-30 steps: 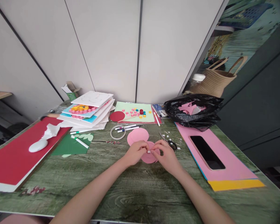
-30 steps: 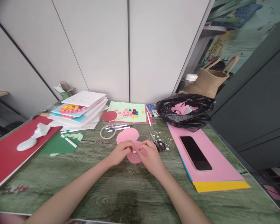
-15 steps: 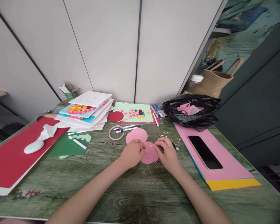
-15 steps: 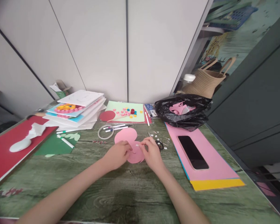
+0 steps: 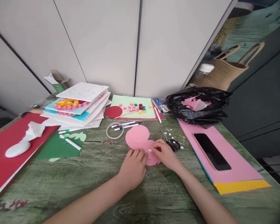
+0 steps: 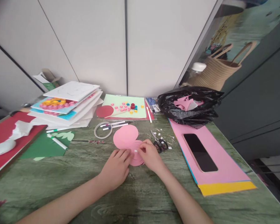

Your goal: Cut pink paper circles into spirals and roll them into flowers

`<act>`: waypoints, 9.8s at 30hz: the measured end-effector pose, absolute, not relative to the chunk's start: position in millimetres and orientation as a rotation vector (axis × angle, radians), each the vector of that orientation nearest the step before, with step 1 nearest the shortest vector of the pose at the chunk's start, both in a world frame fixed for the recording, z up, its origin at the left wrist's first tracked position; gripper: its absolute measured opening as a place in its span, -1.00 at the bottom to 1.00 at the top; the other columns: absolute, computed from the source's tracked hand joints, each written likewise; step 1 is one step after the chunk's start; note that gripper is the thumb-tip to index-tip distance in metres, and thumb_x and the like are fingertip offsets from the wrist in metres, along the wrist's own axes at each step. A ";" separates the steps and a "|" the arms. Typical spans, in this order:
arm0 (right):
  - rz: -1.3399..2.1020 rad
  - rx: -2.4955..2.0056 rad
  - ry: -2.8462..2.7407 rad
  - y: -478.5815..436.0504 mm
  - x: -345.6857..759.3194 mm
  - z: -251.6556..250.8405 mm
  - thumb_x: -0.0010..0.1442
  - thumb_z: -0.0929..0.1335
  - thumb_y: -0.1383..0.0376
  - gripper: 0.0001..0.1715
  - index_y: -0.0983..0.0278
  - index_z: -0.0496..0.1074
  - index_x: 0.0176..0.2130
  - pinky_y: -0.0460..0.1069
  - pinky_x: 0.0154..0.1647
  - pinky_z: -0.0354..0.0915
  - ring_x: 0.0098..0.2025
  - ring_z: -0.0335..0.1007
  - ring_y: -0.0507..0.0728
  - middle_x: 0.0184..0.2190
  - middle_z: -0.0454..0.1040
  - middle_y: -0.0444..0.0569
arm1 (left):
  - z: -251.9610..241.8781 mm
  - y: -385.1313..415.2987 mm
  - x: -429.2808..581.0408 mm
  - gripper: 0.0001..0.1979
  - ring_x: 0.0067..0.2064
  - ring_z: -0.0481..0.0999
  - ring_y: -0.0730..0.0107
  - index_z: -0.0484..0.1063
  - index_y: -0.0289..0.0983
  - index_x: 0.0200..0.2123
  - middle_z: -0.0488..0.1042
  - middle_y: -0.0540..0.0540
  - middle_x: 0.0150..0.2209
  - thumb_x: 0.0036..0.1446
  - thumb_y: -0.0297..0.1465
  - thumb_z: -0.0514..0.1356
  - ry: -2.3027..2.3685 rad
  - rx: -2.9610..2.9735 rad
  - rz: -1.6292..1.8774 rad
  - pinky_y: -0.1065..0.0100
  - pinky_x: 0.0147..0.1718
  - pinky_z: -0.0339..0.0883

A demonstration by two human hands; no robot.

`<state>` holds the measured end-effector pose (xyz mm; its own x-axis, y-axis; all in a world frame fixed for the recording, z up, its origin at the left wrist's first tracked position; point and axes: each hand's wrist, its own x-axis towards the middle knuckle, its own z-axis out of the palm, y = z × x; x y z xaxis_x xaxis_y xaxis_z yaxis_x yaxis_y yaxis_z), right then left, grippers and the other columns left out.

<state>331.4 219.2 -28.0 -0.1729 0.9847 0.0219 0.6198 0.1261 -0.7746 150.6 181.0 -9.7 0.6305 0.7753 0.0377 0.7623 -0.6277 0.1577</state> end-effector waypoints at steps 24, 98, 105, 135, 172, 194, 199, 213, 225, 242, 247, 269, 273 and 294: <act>0.704 -1.666 -1.914 210.1 320.3 -27.1 0.05 0.27 0.44 -0.85 0.28 0.36 -0.51 0.01 -0.19 0.23 -0.24 0.29 0.11 -0.32 0.31 -0.03 | -20.2 181.6 149.2 -0.51 0.08 0.22 0.10 0.16 -0.37 0.15 0.29 -0.25 0.10 0.17 -0.33 -0.07 1.258 2.758 0.107 0.12 -0.01 0.03; 0.738 -1.675 -1.885 212.2 337.3 -14.2 0.13 0.25 0.37 -0.75 0.29 0.47 -0.48 -0.04 -0.25 0.23 -0.32 0.37 0.07 -0.39 0.46 -0.05 | -14.7 182.3 152.9 -0.55 0.03 0.23 0.14 0.17 -0.32 0.11 0.29 -0.23 0.05 0.15 -0.34 -0.02 1.295 2.773 0.125 0.11 -0.03 0.03; 0.690 -1.663 -1.888 211.3 333.0 -12.7 0.07 0.27 0.41 -0.84 0.29 0.40 -0.49 -0.04 -0.32 0.22 -0.38 0.32 0.06 -0.45 0.39 -0.09 | -15.7 183.0 152.2 -0.56 0.01 0.24 0.14 0.19 -0.32 0.10 0.30 -0.22 0.04 0.15 -0.34 -0.01 1.289 2.795 0.148 0.10 -0.03 0.02; 0.641 -1.630 -1.933 213.8 328.9 -27.5 0.05 0.28 0.45 -0.87 0.28 0.30 -0.49 -0.05 -0.32 0.19 -0.37 0.26 0.05 -0.43 0.27 -0.12 | -11.9 190.9 147.4 -0.63 0.02 0.22 0.16 0.26 -0.28 0.01 0.36 -0.16 -0.04 0.11 -0.38 0.02 1.236 2.708 0.211 0.08 -0.01 0.00; 0.570 -1.614 -1.978 208.8 321.0 -26.3 0.03 0.25 0.48 -0.85 0.27 0.26 -0.50 0.02 -0.18 0.22 -0.29 0.25 0.08 -0.37 0.24 -0.08 | -15.8 187.7 145.6 -0.51 0.20 0.07 0.07 0.13 -0.19 0.16 0.20 -0.19 0.17 0.14 -0.32 0.01 1.314 2.759 0.201 0.01 0.05 -0.05; 0.639 -1.580 -1.997 210.4 325.4 -28.0 0.01 0.29 0.47 -0.86 0.28 0.28 -0.52 0.00 -0.24 0.23 -0.32 0.26 0.07 -0.38 0.24 -0.09 | -16.6 188.5 144.5 -0.55 0.21 0.05 0.06 0.19 -0.20 0.12 0.23 -0.21 0.14 0.14 -0.30 0.01 1.327 2.788 0.229 -0.01 0.05 -0.05; 0.654 -1.600 -1.992 211.0 325.6 -27.0 0.00 0.30 0.47 -0.86 0.28 0.26 -0.53 -0.01 -0.25 0.22 -0.32 0.26 0.07 -0.38 0.24 -0.10 | -16.4 190.6 143.3 -0.56 0.20 0.06 0.07 0.21 -0.20 0.11 0.26 -0.19 0.12 0.14 -0.32 0.01 1.306 2.753 0.247 0.01 0.06 -0.05; 0.613 -1.609 -2.012 210.3 322.4 -25.5 0.00 0.25 0.50 -0.82 0.27 0.21 -0.55 -0.03 -0.24 0.20 -0.30 0.24 0.06 -0.39 0.23 -0.10 | -17.5 186.1 148.4 -0.55 0.21 0.06 0.06 0.22 -0.22 0.10 0.24 -0.20 0.14 0.11 -0.35 0.03 1.291 2.710 0.298 -0.02 0.10 -0.09; 0.544 -1.619 -2.020 210.4 321.8 -29.7 0.01 0.23 0.50 -0.82 0.26 0.19 -0.53 -0.03 -0.27 0.19 -0.34 0.21 0.07 -0.42 0.20 -0.11 | -16.4 187.7 149.3 -0.56 0.21 0.05 0.06 0.24 -0.20 0.08 0.25 -0.19 0.13 0.10 -0.38 0.04 1.295 2.680 0.332 -0.04 0.10 -0.08; 0.590 -1.602 -2.003 211.4 324.6 -29.1 -0.01 0.27 0.48 -0.84 0.27 0.24 -0.54 -0.04 -0.29 0.19 -0.34 0.23 0.06 -0.44 0.23 -0.12 | -20.3 187.3 148.5 -0.59 0.22 0.04 0.03 0.28 -0.23 0.05 0.30 -0.23 0.08 0.10 -0.37 0.04 1.270 2.719 0.386 -0.07 0.10 -0.12; 0.606 -1.594 -1.978 211.0 324.7 -32.5 -0.02 0.29 0.47 -0.86 0.27 0.27 -0.54 -0.03 -0.30 0.19 -0.37 0.24 0.05 -0.44 0.25 -0.13 | -20.2 187.6 149.6 -0.60 0.22 0.04 0.02 0.30 -0.25 0.03 0.31 -0.24 0.07 0.10 -0.38 0.04 1.264 2.716 0.394 -0.07 0.10 -0.12; 0.384 -1.619 -1.952 220.6 338.3 -38.6 0.10 0.27 0.42 -0.80 0.26 0.41 -0.24 0.04 -0.11 0.27 -0.24 0.33 0.10 -0.25 0.25 -0.02 | -23.3 193.4 143.0 -0.79 0.03 0.29 0.31 0.43 -0.18 -0.19 0.45 -0.06 -0.08 0.17 -0.40 0.03 1.079 2.659 0.719 0.14 0.05 0.00; 0.413 -1.614 -1.942 221.1 337.8 -36.4 0.09 0.28 0.42 -0.89 0.27 0.39 -0.34 0.00 -0.15 0.28 -0.28 0.33 0.07 -0.29 0.25 -0.05 | -18.8 198.2 142.5 -0.78 -0.03 0.32 0.31 0.39 -0.20 -0.14 0.45 -0.08 -0.13 0.14 -0.42 0.06 1.241 2.512 0.747 0.17 -0.03 0.08; 0.730 -1.462 -1.658 220.0 344.3 -28.8 0.10 0.29 0.31 -0.76 0.25 0.33 -0.17 -0.03 -0.31 0.32 -0.33 0.43 0.08 -0.35 0.49 -0.08 | -26.0 206.9 139.8 -0.73 -0.38 0.43 0.45 0.39 -0.27 -0.16 0.44 -0.02 -0.42 0.01 -0.39 0.18 1.138 1.513 1.164 0.41 -0.33 0.32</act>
